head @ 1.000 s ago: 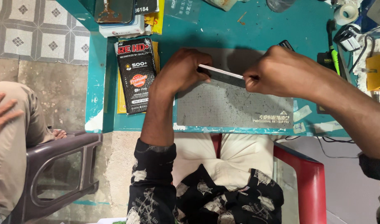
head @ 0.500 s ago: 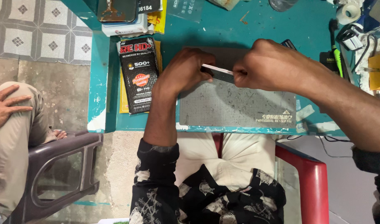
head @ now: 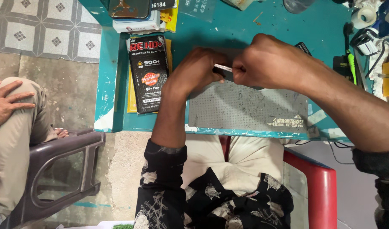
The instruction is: The person uses a prying tool to separate the smartphone screen from the frame and then uses a screwdriver to remove screws from the internal chassis. The screen is set aside, and the person continues to unscrew components inside the phone.
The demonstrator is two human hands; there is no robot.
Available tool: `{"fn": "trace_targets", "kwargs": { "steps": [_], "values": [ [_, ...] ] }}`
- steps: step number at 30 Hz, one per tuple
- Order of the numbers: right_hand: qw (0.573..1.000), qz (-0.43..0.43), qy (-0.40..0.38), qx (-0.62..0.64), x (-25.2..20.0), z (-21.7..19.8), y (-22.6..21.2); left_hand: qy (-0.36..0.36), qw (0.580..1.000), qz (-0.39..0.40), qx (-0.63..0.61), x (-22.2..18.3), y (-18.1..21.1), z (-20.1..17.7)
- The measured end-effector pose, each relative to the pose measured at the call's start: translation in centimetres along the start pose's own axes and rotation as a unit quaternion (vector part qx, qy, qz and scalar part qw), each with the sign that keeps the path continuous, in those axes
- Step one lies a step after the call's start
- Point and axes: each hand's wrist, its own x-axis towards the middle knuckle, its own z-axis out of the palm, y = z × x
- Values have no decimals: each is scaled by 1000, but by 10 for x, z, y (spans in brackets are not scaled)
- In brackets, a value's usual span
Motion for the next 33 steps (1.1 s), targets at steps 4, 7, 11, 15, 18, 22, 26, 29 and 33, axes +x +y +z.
{"fn": "trace_targets", "kwargs": {
  "steps": [4,7,11,15,18,22,26,29,33],
  "values": [
    [1000,-6,5,7,4,1,-1,-19,999,-44,1,-1,0,0],
    [1000,-25,18,3,5,2,-2,-11,999,-37,-5,-3,-2,2],
    [1000,0,9,-2,12,1,-6,11,1000,-4,-7,-1,-5,4],
    [999,33,-35,-9,21,0,-14,10,999,-32,-9,-3,-7,5],
    [999,39,-26,-2,24,-2,-18,1,998,-69,-14,-4,-7,6],
    [1000,11,-14,14,29,-4,-19,5,996,-87,-6,-4,-9,6],
    [1000,-9,2,-5,35,2,-17,2,996,-92,-1,-5,-10,5],
    [999,-3,19,29,34,7,-10,-14,992,-129,3,-1,-9,6],
    [990,-53,112,66,21,9,1,5,994,-106,3,2,0,3]
  ]
}}
